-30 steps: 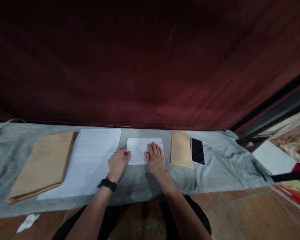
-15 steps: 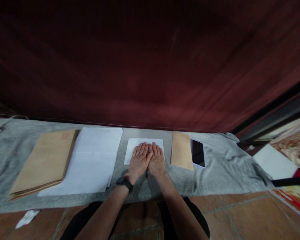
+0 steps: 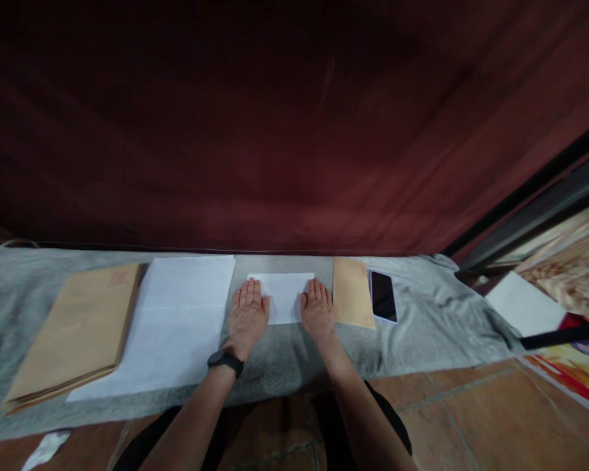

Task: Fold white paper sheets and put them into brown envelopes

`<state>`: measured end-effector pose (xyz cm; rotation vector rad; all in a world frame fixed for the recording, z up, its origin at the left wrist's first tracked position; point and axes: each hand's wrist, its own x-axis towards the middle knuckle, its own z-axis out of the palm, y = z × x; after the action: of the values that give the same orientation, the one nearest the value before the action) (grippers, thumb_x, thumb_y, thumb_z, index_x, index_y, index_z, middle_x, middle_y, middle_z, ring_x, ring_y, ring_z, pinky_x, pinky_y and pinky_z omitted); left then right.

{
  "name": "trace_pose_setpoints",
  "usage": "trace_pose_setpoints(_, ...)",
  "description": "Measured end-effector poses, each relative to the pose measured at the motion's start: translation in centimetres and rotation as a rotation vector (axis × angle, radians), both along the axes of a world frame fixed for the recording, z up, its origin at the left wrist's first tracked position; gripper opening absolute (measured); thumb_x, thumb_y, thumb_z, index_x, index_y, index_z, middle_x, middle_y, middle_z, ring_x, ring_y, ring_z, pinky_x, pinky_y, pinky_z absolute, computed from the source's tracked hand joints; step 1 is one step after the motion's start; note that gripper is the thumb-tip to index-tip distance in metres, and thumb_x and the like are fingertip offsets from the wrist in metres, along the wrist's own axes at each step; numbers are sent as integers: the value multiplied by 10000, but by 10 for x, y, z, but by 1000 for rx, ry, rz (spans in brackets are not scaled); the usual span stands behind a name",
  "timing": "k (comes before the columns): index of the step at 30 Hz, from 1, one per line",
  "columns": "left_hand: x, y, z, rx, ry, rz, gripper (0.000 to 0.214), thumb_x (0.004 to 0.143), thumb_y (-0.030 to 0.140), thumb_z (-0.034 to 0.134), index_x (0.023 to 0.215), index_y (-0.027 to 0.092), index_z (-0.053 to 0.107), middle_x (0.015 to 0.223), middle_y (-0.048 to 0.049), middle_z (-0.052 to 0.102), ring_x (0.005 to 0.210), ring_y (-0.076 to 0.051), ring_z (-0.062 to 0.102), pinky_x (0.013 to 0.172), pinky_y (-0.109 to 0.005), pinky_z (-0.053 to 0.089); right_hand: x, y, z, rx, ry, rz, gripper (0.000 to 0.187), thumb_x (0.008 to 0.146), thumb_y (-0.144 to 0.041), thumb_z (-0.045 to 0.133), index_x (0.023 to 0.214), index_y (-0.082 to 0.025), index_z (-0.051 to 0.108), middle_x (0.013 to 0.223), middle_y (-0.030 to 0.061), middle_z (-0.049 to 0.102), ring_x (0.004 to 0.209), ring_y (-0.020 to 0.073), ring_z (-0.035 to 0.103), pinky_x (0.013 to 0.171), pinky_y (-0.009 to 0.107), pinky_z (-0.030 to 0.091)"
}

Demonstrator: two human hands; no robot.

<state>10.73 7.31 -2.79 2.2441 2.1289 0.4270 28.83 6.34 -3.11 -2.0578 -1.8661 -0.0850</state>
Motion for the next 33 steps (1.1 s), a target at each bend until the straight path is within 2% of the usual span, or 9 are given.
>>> trace_pose_setpoints(3, 3, 0, 2, 36, 3, 6, 607, 997, 302, 312, 1524, 12, 390, 1592, -213, 375, 1521, -280, 297, 1255, -444, 205, -9, 5, 8, 31, 59, 1, 504, 1070, -277, 327, 1478, -23, 477, 1544, 201, 457, 1457, 283, 411, 1204, 453, 303)
trace_pose_setpoints(7, 11, 1, 1, 30, 33, 42, 604, 1000, 303, 319, 1515, -5, 392, 1594, -222, 370, 1516, -295, 306, 1249, -452, 215, -34, 14, 14, 63, 171, 234, 504, 1078, -287, 306, 1509, -67, 446, 1589, 144, 411, 1498, 209, 341, 1229, 387, 284)
trace_pose_setpoints(10, 14, 2, -3, 24, 65, 61, 607, 1011, 305, 299, 1509, -31, 384, 1603, -232, 347, 1521, -300, 292, 1242, -451, 234, -48, 18, 10, 7, 194, 310, 483, 1074, -302, 333, 1502, -127, 474, 1574, 117, 443, 1490, 202, 357, 1235, 412, 271)
trace_pose_setpoints(16, 12, 1, -6, 48, 60, 75, 603, 1004, 308, 324, 1519, 0, 386, 1597, -213, 368, 1519, -293, 298, 1233, -466, 262, -36, 21, -5, -17, 78, 205, 489, 1065, -341, 379, 1517, -171, 461, 1589, 120, 408, 1483, 265, 372, 1215, 488, 266)
trace_pose_setpoints(22, 20, 3, 10, 33, 72, 86, 589, 1004, 283, 322, 1485, -45, 416, 1570, -240, 401, 1498, -310, 341, 1239, -473, 253, -16, 22, -10, 14, 26, 111, 512, 1060, -310, 344, 1525, -120, 438, 1582, 162, 410, 1478, 282, 379, 1194, 494, 276)
trace_pose_setpoints(24, 31, 9, 18, 35, 58, 32, 591, 1016, 295, 300, 1496, -35, 402, 1577, -229, 399, 1503, -299, 332, 1239, -465, 260, -14, 21, -10, 8, 19, 114, 519, 1059, -312, 336, 1526, -109, 434, 1581, 167, 413, 1480, 289, 374, 1195, 497, 267)
trace_pose_setpoints(26, 46, 16, 23, 21, 28, -93, 587, 1029, 325, 285, 1502, 2, 414, 1580, -198, 412, 1504, -272, 336, 1236, -435, 277, -14, 20, -8, -9, 14, 120, 521, 1054, -288, 317, 1532, -109, 425, 1591, 163, 400, 1486, 294, 361, 1198, 499, 256)
trace_pose_setpoints(29, 62, 22, 22, -15, -6, -253, 581, 1041, 367, 266, 1504, 61, 438, 1584, -150, 428, 1500, -241, 347, 1246, -417, 260, -12, 18, -7, -52, -7, 147, 530, 1039, -239, 303, 1550, -134, 400, 1621, 137, 356, 1507, 283, 322, 1207, 485, 241)
trace_pose_setpoints(33, 56, 17, 9, -16, -32, -246, 612, 1043, 441, 263, 1521, 93, 421, 1597, -129, 411, 1515, -240, 317, 1257, -440, 228, -11, 19, -9, -36, -22, 158, 534, 1051, -289, 304, 1550, -123, 395, 1620, 147, 352, 1505, 290, 323, 1201, 501, 254)
